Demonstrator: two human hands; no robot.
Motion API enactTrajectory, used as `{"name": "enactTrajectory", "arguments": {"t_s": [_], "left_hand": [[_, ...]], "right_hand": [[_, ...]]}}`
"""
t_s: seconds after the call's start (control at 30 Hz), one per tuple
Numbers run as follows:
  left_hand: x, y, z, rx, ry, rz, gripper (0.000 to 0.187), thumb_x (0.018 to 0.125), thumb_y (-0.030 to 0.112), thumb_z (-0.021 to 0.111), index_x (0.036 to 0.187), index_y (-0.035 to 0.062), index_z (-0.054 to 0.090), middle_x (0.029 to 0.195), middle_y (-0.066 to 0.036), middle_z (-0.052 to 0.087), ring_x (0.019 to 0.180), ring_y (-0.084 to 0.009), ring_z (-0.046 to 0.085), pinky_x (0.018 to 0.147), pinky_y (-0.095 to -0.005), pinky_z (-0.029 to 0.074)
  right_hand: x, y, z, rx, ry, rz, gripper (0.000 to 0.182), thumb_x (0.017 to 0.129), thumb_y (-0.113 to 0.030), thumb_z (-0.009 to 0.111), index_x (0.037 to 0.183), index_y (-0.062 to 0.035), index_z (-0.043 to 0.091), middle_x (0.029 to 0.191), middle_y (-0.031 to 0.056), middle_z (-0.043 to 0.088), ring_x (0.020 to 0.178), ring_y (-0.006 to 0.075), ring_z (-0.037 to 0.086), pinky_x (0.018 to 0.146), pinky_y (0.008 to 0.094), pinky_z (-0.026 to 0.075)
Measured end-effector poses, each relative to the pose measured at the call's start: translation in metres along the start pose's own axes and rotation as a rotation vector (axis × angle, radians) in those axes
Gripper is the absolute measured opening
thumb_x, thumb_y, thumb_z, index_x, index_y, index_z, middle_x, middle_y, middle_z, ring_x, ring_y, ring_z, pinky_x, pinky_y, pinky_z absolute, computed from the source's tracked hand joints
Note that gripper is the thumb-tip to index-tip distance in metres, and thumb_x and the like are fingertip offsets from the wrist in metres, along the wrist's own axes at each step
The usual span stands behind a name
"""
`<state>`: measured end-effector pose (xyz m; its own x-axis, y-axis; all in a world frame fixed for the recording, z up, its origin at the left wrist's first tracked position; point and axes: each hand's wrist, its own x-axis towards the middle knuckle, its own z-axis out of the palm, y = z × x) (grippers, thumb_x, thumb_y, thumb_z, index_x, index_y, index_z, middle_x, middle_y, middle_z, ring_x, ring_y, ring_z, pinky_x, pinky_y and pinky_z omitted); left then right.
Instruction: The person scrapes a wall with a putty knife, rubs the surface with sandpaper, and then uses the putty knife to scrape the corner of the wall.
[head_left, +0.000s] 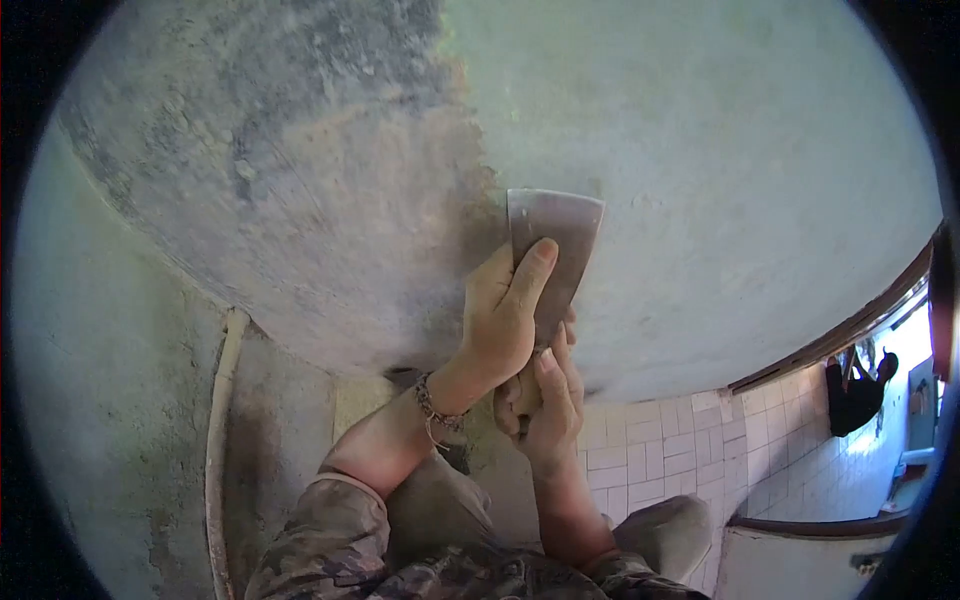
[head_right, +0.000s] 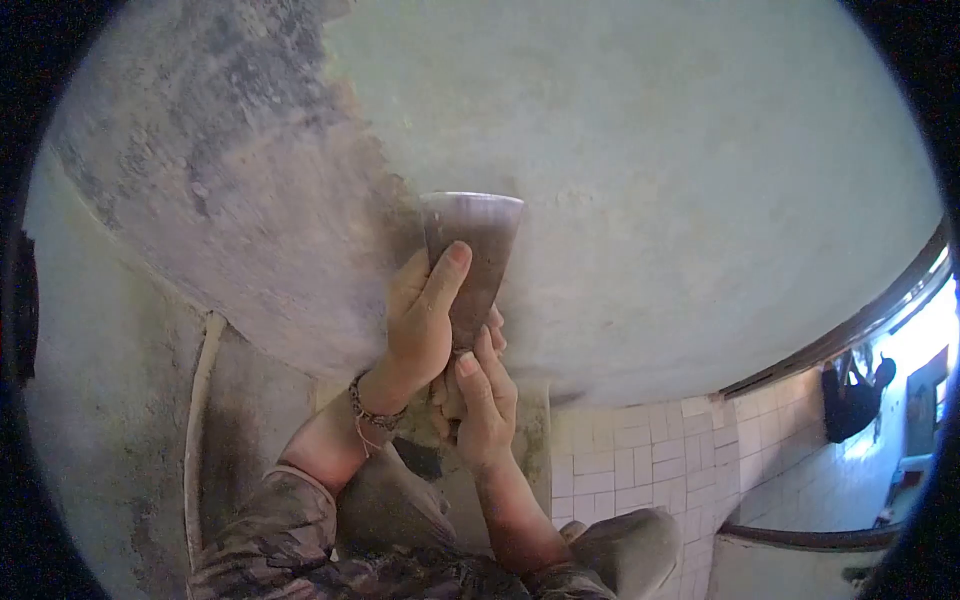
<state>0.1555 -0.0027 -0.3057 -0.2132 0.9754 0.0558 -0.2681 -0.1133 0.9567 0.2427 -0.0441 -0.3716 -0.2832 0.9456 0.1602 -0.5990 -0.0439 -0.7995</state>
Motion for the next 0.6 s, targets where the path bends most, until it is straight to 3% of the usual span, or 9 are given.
{"name": "enactTrajectory", "arguments": {"t_s": [0.03,0.1,0.17,0.27,0.33,0.5,0.6], "left_hand": [[0.002,-0.006,-0.002,0.020,-0.007,0.053,0.036,0.098,0.036,0.050,0.093,0.0012,0.054,0.063,-0.010,0.058,0.046,-0.0192,0.057,0.042,-0.0314,0.048],[0.000,-0.015,-0.007,0.040,-0.005,0.106,0.036,0.098,0.036,0.050,0.093,0.0010,0.054,0.063,-0.010,0.058,0.045,-0.0194,0.057,0.042,-0.0316,0.048],[-0.005,-0.019,-0.011,0.023,0.015,0.048,0.033,0.098,0.032,0.053,0.089,0.0001,0.055,0.069,-0.006,0.058,0.052,-0.0137,0.057,0.043,-0.0272,0.046],[-0.006,0.004,-0.003,-0.045,0.026,-0.066,0.031,0.098,0.031,0.054,0.090,0.0002,0.055,0.070,-0.006,0.058,0.051,-0.0141,0.058,0.042,-0.0272,0.047],[-0.006,-0.003,-0.004,-0.032,0.048,-0.051,0.031,0.097,0.030,0.054,0.090,0.0001,0.055,0.070,-0.006,0.058,0.051,-0.0145,0.058,0.042,-0.0278,0.047],[0.001,-0.004,-0.002,-0.016,0.060,0.045,0.030,0.097,0.029,0.055,0.088,0.0000,0.056,0.070,-0.006,0.058,0.050,-0.0153,0.058,0.040,-0.0305,0.046],[0.000,-0.001,-0.003,-0.019,0.057,0.015,0.038,0.095,0.039,0.055,0.091,0.0014,0.054,0.062,-0.010,0.058,0.044,-0.0201,0.056,0.041,-0.0328,0.049]], "right_hand": [[-0.001,-0.004,0.001,0.144,-0.017,0.066,0.046,0.102,-0.023,0.039,0.137,0.0061,0.036,0.070,0.0029,0.051,0.047,0.0073,0.043,0.040,0.0214,0.035],[-0.005,0.011,-0.007,0.115,-0.035,0.072,0.046,0.102,-0.023,0.040,0.137,0.0058,0.035,0.071,0.0030,0.051,0.047,0.0074,0.043,0.040,0.0213,0.035],[-0.005,0.017,-0.008,0.095,-0.062,0.053,0.046,0.102,-0.023,0.040,0.138,0.0055,0.035,0.071,0.0030,0.051,0.047,0.0075,0.043,0.040,0.0213,0.035],[-0.009,0.003,0.009,-0.011,0.016,-0.005,0.045,0.102,-0.024,0.040,0.137,0.0045,0.036,0.071,0.0024,0.050,0.047,0.0073,0.041,0.040,0.0213,0.035],[-0.009,0.001,0.008,0.172,-0.015,0.090,0.047,0.102,-0.023,0.039,0.140,0.0039,0.034,0.070,0.0016,0.050,0.046,0.0066,0.039,0.039,0.0208,0.034],[0.003,0.008,0.004,-0.040,-0.013,-0.010,0.052,0.101,-0.026,0.035,0.146,-0.0024,0.022,0.068,0.0048,0.050,0.038,0.0087,0.037,0.034,0.0223,0.031],[-0.008,-0.016,0.017,0.018,0.045,0.092,0.053,0.101,-0.026,0.036,0.145,0.0001,0.023,0.065,0.0046,0.049,0.037,0.0086,0.037,0.034,0.0219,0.031]]}}
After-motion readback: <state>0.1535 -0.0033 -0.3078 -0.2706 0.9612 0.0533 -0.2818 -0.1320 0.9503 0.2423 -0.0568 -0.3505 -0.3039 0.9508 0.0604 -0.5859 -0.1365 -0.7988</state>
